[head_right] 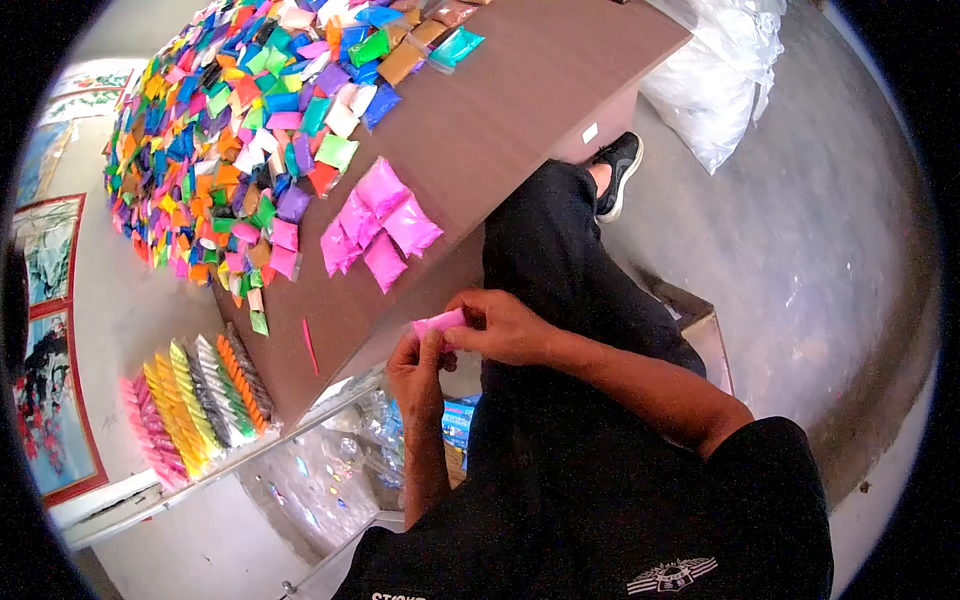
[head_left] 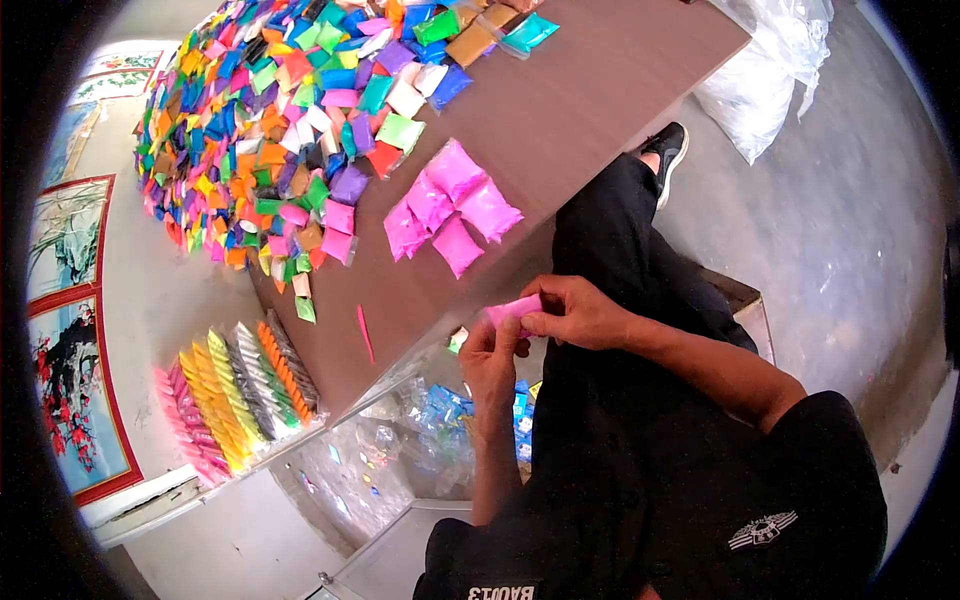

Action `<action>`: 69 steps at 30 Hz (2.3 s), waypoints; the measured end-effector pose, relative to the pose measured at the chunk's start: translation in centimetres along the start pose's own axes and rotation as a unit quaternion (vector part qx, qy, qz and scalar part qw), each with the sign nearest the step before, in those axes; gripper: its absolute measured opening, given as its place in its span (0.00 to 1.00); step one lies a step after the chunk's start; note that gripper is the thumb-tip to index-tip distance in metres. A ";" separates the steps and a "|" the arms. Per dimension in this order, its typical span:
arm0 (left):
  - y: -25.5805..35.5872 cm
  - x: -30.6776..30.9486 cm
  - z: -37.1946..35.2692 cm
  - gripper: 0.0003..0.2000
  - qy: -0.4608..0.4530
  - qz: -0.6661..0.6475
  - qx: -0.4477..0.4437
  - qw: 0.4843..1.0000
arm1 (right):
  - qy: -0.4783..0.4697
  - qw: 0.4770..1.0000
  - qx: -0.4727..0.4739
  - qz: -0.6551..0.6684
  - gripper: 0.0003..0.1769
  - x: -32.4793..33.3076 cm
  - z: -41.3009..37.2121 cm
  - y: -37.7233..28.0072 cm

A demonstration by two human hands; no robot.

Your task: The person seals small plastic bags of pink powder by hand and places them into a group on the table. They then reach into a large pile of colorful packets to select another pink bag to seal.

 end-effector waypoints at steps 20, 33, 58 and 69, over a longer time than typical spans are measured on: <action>0.5 1.1 -0.2 0.12 -0.003 0.053 -0.018 0.998 | 0.023 0.998 0.010 -0.055 0.16 -0.4 0.0 -0.1; 0.9 0.3 -0.2 0.13 0.015 0.010 -0.023 1.000 | 0.008 0.998 0.011 -0.058 0.17 -0.2 -0.2 -0.3; 2.2 0.0 -0.7 0.11 0.006 -0.021 -0.034 0.999 | 0.048 0.997 -0.046 0.031 0.14 1.1 -0.5 0.6; 1.2 0.2 -0.6 0.13 -0.019 -0.058 -0.029 0.998 | 0.098 0.994 -0.010 0.050 0.19 1.0 -0.8 0.0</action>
Point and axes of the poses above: each hand's wrist, its own z-axis towards the middle knuckle, its own x-axis out of the back of the hand, y = z × x, the point moved 7 cm from there along z, towards the middle knuckle, and after that the axes turned 8 degrees about z, right-handed, at the moved point
